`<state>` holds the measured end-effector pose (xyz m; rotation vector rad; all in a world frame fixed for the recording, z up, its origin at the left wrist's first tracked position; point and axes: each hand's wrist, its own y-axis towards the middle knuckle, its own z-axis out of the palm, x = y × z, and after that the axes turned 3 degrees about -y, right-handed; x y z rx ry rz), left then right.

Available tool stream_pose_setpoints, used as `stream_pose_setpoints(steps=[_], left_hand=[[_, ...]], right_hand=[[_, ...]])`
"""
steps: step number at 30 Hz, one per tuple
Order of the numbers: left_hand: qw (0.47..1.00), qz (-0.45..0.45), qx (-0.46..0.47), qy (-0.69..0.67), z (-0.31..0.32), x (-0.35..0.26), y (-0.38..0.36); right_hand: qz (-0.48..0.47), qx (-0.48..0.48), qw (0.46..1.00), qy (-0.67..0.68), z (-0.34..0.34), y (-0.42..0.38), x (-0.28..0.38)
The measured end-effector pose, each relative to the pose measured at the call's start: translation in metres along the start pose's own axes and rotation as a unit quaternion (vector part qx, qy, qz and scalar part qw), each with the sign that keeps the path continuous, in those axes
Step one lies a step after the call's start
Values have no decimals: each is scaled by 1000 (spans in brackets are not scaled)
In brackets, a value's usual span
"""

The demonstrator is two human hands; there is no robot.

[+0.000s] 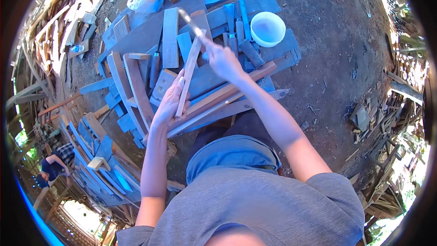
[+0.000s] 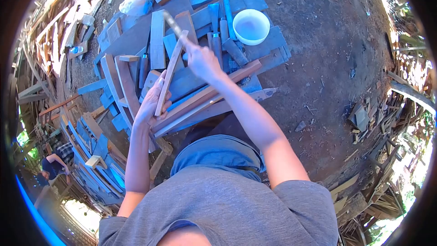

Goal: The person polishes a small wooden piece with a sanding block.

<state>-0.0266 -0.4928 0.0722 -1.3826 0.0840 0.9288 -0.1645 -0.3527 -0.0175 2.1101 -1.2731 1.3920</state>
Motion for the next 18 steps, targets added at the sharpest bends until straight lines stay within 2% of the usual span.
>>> stream_pose_setpoints(steps=[2,4,6,8,12,13,14,15,16,17,18], left_hand=[[999,-10,8,-34,0,0,0],[1000,-7,-11,19,1,0,0],[1000,-14,-6,-1,3,-2,0],[1000,-7,-8,7,1,4,-1],[998,-20,20,-50,0,4,2],[990,-47,38,-131,-12,13,9],[990,-45,40,-126,-14,12,9],[947,-59,147,-278,-15,11,9],[869,-71,246,-424,-16,14,8],[803,-87,309,-502,-13,17,8],[802,-86,306,-505,-11,20,10]], right_hand=[[11,-15,1000,-19,3,20,-5],[22,2,999,-23,1,7,5],[0,48,996,-72,-6,-32,27],[6,61,997,-36,-8,-29,19],[54,22,996,-62,0,46,-11],[3,-26,999,-40,12,59,-32],[-45,-74,996,-19,18,66,-42],[37,0,991,130,11,64,-37],[38,2,991,130,-1,55,-27],[79,27,970,229,-15,44,-13],[120,51,937,325,-21,37,-7]])
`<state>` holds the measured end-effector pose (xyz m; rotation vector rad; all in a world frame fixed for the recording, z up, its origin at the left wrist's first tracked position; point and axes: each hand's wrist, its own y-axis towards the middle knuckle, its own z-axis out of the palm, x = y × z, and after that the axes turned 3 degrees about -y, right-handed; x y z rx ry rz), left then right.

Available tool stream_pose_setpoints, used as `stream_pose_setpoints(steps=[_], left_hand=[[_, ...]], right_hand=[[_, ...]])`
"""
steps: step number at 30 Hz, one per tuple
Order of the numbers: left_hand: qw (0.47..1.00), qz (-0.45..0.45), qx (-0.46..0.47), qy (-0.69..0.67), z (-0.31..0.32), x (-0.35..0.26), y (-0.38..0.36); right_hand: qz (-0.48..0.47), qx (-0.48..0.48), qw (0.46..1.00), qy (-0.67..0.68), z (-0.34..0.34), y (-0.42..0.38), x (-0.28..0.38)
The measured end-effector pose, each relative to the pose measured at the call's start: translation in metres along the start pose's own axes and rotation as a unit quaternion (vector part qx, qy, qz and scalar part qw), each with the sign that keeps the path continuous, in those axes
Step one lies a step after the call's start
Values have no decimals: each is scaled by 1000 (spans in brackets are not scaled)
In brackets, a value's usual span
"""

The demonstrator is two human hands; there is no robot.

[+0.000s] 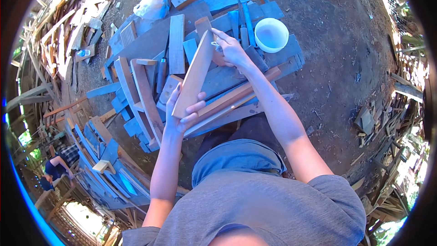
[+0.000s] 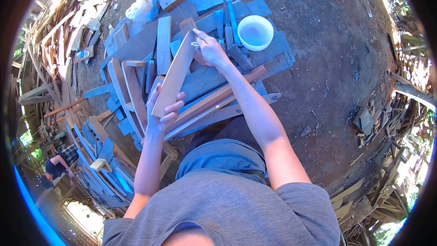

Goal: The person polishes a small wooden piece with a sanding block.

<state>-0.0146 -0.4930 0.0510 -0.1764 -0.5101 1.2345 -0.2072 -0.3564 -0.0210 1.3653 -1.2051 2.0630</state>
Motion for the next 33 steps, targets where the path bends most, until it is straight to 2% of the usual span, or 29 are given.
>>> stream_pose_setpoints(steps=[2,3,4,5,6,8,9,10,12,14,15,18,19,20,22,23,24,26,27,28,29,30,32,33], left_hand=[[994,54,-77,-52,-3,4,7],[987,78,-114,-77,-4,6,9],[988,75,-114,-77,-3,7,11],[990,80,-113,10,-1,8,11],[985,87,-111,97,0,8,9],[987,72,-99,108,-4,-3,6],[988,56,-83,118,-6,-9,7],[988,56,-84,115,-6,-12,6],[973,47,-84,209,-5,-15,6],[970,45,-94,220,-3,-17,7],[969,40,-94,226,-4,-19,6],[971,26,-90,220,1,-27,6],[976,23,-89,196,1,-26,5],[977,23,-91,194,0,-28,5],[973,14,-112,201,-1,-28,3],[973,16,-113,199,-2,-24,1],[971,23,-118,206,-1,-21,2],[968,27,-120,220,4,-20,1],[945,59,-141,290,5,-20,-2],[916,94,-164,353,9,-16,-4],[910,124,-186,349,14,-14,-6],[910,127,-190,346,12,-13,-6],[819,142,-277,482,8,-11,1],[846,150,-286,424,21,0,9]], right_hand=[[-10,9,1000,-12,3,12,-29],[-158,-40,968,-190,6,19,-51],[-296,-87,881,-357,12,12,-38],[-119,-53,888,-440,14,-6,-28],[-110,-46,897,-425,23,-30,-20],[-88,1,909,-407,38,-82,-3],[-105,30,922,-373,42,-105,-4],[-190,8,923,-335,47,-119,-7],[-79,47,927,-363,35,-109,3],[-101,-46,936,-335,17,-41,-39],[-77,-45,917,-390,11,-33,-21],[-92,-37,920,-379,28,-65,-22],[-73,6,936,-344,33,-90,-8],[-70,9,936,-345,32,-96,-12],[-125,22,951,-281,30,-105,-26],[-143,-22,946,-290,25,-84,-38],[-116,-41,947,-296,15,-53,-50],[-95,-35,928,-358,0,-19,-44],[-97,-41,928,-356,-5,-12,-34],[-54,-9,977,-207,-9,-12,-19],[-8,25,998,-52,-9,-16,-6],[-9,29,999,-36,-12,-20,6],[-42,12,997,-58,-12,-13,5],[-41,13,997,-59,-10,-6,-6]])
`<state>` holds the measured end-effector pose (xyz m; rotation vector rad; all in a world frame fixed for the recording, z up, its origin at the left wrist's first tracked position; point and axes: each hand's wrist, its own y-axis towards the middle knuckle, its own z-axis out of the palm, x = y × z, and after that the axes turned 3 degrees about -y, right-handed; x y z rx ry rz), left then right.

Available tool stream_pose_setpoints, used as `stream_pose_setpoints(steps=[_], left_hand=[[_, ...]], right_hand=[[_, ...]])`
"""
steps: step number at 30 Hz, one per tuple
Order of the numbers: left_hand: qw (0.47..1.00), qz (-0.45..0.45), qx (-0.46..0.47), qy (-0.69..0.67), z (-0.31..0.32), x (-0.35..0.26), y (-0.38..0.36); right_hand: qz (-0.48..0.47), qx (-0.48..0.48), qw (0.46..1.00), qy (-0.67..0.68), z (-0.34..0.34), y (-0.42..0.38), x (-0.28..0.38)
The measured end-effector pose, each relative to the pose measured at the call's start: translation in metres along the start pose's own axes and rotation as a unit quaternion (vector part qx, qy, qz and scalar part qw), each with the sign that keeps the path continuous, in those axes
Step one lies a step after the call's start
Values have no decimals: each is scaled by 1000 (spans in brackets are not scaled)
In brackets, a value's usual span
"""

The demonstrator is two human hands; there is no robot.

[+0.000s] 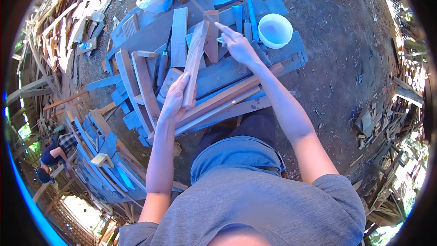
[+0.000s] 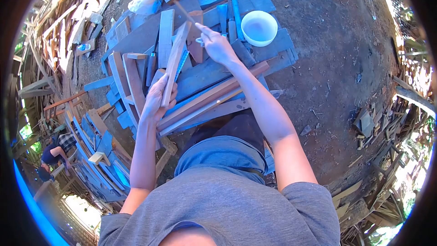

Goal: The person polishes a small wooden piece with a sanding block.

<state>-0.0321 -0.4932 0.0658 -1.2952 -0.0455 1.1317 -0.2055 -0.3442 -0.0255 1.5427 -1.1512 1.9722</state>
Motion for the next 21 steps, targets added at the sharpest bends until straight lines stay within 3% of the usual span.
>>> stream_pose_setpoints(steps=[1,2,3,4,5,7,9,12,15,17,19,21], left_hand=[[1000,-1,1,-2,2,3,1],[999,3,10,-31,4,5,3],[998,8,19,-58,4,5,6],[980,-11,120,-156,-14,11,15],[981,-9,118,-157,-15,8,18],[979,-44,65,-188,-15,4,19],[986,-43,20,-158,-15,5,17],[989,-47,74,-123,-31,17,13],[985,-52,64,-152,-30,19,12],[983,-53,58,-167,-30,18,13],[989,-50,-8,-141,-29,16,11],[979,-54,8,-197,-33,17,12]], right_hand=[[-91,-32,983,-156,5,7,-21],[-181,-62,932,-308,9,11,-32],[-126,-56,942,-306,15,-3,-19],[-71,-49,949,-303,25,-30,0],[-73,-20,936,-343,36,-57,8],[-133,16,956,-263,60,-111,10],[-140,15,950,-278,66,-132,11],[-79,31,962,-260,55,-89,7],[-48,8,953,-299,58,-58,-2],[-79,43,933,-348,71,-84,14],[-152,47,946,-282,80,-111,14],[-164,55,941,-292,77,-107,19]])
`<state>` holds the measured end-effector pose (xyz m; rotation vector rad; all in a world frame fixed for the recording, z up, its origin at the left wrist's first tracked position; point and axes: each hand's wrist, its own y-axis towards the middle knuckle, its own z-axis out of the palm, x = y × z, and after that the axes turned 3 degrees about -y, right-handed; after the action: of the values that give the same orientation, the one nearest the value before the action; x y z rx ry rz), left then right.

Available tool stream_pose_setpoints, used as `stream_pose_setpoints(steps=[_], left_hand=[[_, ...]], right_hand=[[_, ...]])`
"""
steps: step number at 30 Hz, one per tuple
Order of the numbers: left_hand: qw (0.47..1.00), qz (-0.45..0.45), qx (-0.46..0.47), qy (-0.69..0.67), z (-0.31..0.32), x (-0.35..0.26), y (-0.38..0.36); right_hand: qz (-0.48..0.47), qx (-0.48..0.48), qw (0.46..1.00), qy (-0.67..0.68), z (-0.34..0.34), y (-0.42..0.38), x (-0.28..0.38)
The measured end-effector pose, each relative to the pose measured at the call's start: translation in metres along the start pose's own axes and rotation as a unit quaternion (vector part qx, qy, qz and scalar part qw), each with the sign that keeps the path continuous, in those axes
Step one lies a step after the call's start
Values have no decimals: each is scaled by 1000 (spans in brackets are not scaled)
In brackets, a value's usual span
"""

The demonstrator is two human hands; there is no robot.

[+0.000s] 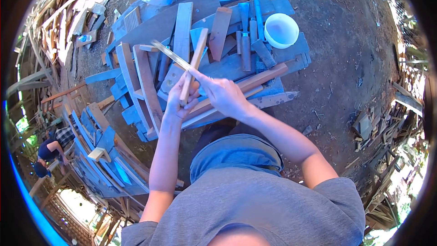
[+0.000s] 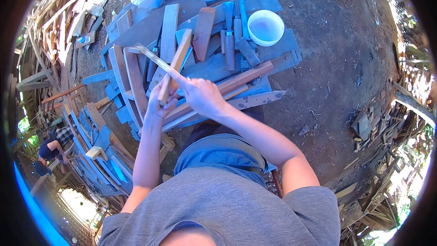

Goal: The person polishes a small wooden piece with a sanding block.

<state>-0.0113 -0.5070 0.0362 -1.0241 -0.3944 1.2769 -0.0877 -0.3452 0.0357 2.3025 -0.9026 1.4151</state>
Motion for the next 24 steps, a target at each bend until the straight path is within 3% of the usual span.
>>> stream_pose_setpoints(steps=[2,3,4,6,8,12,15,16,18,19,22,24], left_hand=[[998,-3,21,-57,-3,2,3],[989,-27,66,-127,-3,0,5],[973,-52,113,-193,-2,-4,6],[979,-39,101,-172,0,-5,4],[997,-7,38,-62,0,-1,4],[997,0,53,-56,8,11,6],[995,32,95,-28,3,20,13],[994,32,102,-21,8,14,14],[999,22,-4,-36,7,9,7],[998,-24,48,-41,-7,4,12],[996,-9,42,-72,-11,2,9],[995,-6,35,-94,-11,-9,6]], right_hand=[[5,16,1000,-3,-6,24,-3],[78,46,996,-1,-8,41,-8],[74,44,996,-1,-4,41,-5],[32,-26,999,11,3,31,1],[43,-29,999,15,4,20,-6],[60,25,997,-41,-12,24,-17],[136,-38,989,-40,-3,37,-44],[135,-47,989,-40,-7,30,-31],[64,1,998,-7,-8,-9,4],[40,21,999,-1,-8,-23,18],[-27,14,999,21,-5,-11,8],[-16,34,999,3,-1,13,19]])
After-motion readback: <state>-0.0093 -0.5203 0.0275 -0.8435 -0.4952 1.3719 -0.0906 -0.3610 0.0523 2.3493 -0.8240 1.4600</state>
